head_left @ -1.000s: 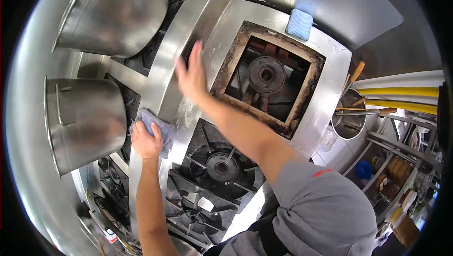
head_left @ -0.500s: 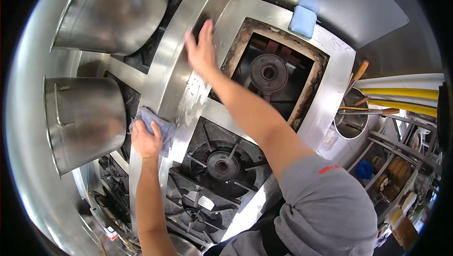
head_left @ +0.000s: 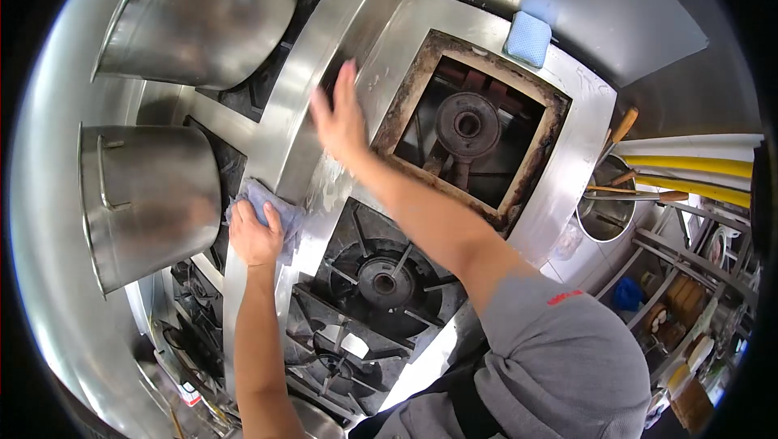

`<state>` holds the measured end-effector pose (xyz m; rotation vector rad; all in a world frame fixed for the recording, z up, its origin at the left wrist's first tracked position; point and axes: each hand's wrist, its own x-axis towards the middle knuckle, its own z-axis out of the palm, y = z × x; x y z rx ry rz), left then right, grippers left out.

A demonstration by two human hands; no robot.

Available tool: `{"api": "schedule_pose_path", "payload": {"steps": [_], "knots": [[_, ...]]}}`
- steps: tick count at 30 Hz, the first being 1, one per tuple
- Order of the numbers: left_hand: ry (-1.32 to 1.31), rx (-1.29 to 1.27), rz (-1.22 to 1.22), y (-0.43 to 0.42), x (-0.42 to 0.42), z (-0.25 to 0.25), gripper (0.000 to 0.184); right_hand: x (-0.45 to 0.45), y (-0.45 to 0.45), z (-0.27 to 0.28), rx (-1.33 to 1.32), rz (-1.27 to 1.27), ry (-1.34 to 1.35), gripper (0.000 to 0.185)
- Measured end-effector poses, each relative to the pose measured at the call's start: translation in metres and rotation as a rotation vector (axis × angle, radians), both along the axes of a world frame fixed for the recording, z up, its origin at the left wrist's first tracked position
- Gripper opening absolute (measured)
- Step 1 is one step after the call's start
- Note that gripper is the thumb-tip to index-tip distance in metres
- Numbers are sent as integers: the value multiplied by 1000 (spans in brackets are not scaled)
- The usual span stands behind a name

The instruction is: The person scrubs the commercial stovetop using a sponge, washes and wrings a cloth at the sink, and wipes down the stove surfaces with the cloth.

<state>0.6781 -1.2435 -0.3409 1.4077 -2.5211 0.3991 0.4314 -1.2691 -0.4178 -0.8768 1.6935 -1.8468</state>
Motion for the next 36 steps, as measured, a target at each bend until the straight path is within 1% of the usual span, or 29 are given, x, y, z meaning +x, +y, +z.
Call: {"api": "schedule_pose_path", "payload": {"steps": [2,3,4,5,6,7,8,10,12,14,15,16,17,18,19,20,22,23,24,25,26,27,28,29,31,33,34,35,36], "knots": [[1,-6,-2,2,-1,1,36,28,32,0,49,150,81,91],[7,-11,-11,3,-3,1,35,16,21,0,60,128,73,92],[7,-13,-20,3,-3,2,34,-3,-4,-5,28,15,98,92],[1,-12,-19,4,-3,3,34,-37,-30,1,18,-67,6,91],[6,-12,-13,5,-5,4,34,-71,-44,15,69,-152,-98,89],[12,-11,-7,5,-5,3,34,-100,-47,28,8,-120,-241,88],[6,-3,0,6,-3,2,34,-96,-51,23,20,-175,-212,86],[20,-7,-23,4,-3,2,35,-36,-38,0,-17,-232,-103,86],[25,-11,-24,4,-5,2,35,60,26,3,33,-73,-42,84],[22,-20,-25,3,-1,1,35,111,52,-3,-78,28,-100,86],[12,-7,-7,2,0,0,35,93,41,5,-3,-14,-92,88],[1,10,7,1,2,-1,35,65,14,3,5,-141,-19,86],[2,23,21,0,3,-1,35,19,-22,-7,-4,-225,-19,92],[1,21,19,-1,1,-2,35,-30,-49,0,36,-270,-109,94],[7,26,26,-1,-1,-2,35,-71,-60,14,45,-286,-162,97],[10,35,38,2,0,0,35,-103,-79,5,39,-311,-126,96],[34,31,38,1,-1,1,35,-127,-85,11,9,-330,-175,91],[35,24,24,3,-1,1,35,-112,-80,8,-14,-307,-164,94],[36,12,5,2,-1,2,35,-82,-71,5,-74,-326,-171,91],[45,26,20,2,-2,3,34,-39,-51,6,-69,-271,-201,88],[54,24,24,0,-3,1,34,19,-17,7,-37,-202,-102,89],[46,14,17,-2,-2,0,34,82,15,-7,22,-96,-14,91],[29,9,13,2,0,1,34,129,46,-4,48,13,-65,94],[29,4,14,1,0,2,34,127,45,-1,43,13,-65,94],[58,19,14,1,1,3,35,123,37,2,15,-70,-123,93],[60,42,42,3,-3,5,35,29,-20,3,-10,-217,-156,92],[47,69,68,3,-4,6,35,-25,-52,-1,49,-262,-101,94],[44,66,67,1,-5,4,35,-71,-62,13,49,-275,-126,98],[52,43,37,2,-3,4,35,-112,-84,1,60,-280,-100,100]]}}
